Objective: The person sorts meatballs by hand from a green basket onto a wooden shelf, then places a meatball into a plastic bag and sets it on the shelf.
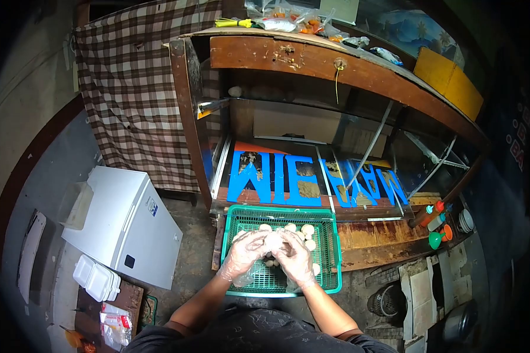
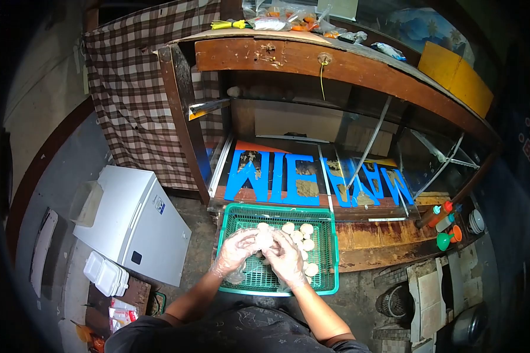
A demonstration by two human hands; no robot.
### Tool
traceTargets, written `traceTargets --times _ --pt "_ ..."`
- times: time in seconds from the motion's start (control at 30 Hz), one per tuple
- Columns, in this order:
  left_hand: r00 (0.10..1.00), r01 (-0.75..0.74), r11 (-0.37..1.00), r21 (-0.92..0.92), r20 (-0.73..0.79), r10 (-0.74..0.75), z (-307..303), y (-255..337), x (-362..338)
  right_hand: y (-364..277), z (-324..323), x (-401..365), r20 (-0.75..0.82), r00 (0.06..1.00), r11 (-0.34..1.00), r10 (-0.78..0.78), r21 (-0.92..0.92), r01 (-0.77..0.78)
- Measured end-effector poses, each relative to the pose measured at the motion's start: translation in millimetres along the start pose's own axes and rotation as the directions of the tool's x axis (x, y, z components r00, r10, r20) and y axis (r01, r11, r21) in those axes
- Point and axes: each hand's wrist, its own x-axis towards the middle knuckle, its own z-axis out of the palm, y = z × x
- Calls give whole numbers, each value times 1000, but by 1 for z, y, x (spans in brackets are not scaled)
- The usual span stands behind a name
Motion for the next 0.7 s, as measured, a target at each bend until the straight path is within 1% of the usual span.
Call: traceTargets --times 0.03,0.07,0.1,0.13,0.2,0.23,0.3,0.33,0.4,0.43,0.5,0.57,0.63,0.7 --pt "1000 -4 1000 1 0 4 0 3 1 -1 2 1 -32 999 995 6 100 -3" --pt "1000 -9 996 -91 -21 7 2 6 2 -2 3 2 -62 998 980 16 199 -4" --pt "999 -14 983 -183 -42 6 3 12 2 -4 2 4 -62 998 980 16 199 -3" --pt "999 -13 983 -183 -43 6 3 18 4 -9 1 7 -66 998 974 9 227 6" --pt "999 1 955 -296 -35 -12 2 29 6 -20 -2 12 -68 997 949 27 314 -4" --pt "999 8 955 -297 -36 -20 2 33 6 -26 -3 14 -65 997 928 48 372 -20" --pt "997 -56 949 -311 -66 37 3 42 9 -41 -6 20 -41 996 869 77 493 -47" --pt "997 -46 946 -320 -71 24 3 49 11 -44 -8 22 -43 996 869 77 492 -46" --pt "996 -69 943 -326 -80 45 3 50 15 -46 -11 29 -96 994 932 -53 353 83" --pt "994 -90 939 -333 -91 63 2 51 17 -46 -12 32 -97 994 932 -58 352 89" --pt "990 -127 939 -319 -99 100 3 52 25 -44 -15 40 -86 990 955 -111 268 131" --pt "984 -169 938 -303 -108 142 2 54 35 -36 -12 49 -108 985 942 -135 292 162" --pt "977 -209 947 -244 -101 190 1 57 48 -36 -12 61 -133 977 928 -164 315 199" --pt "974 -225 951 -210 -87 211 -2 60 65 -43 -15 74 -107 989 895 -101 424 138"
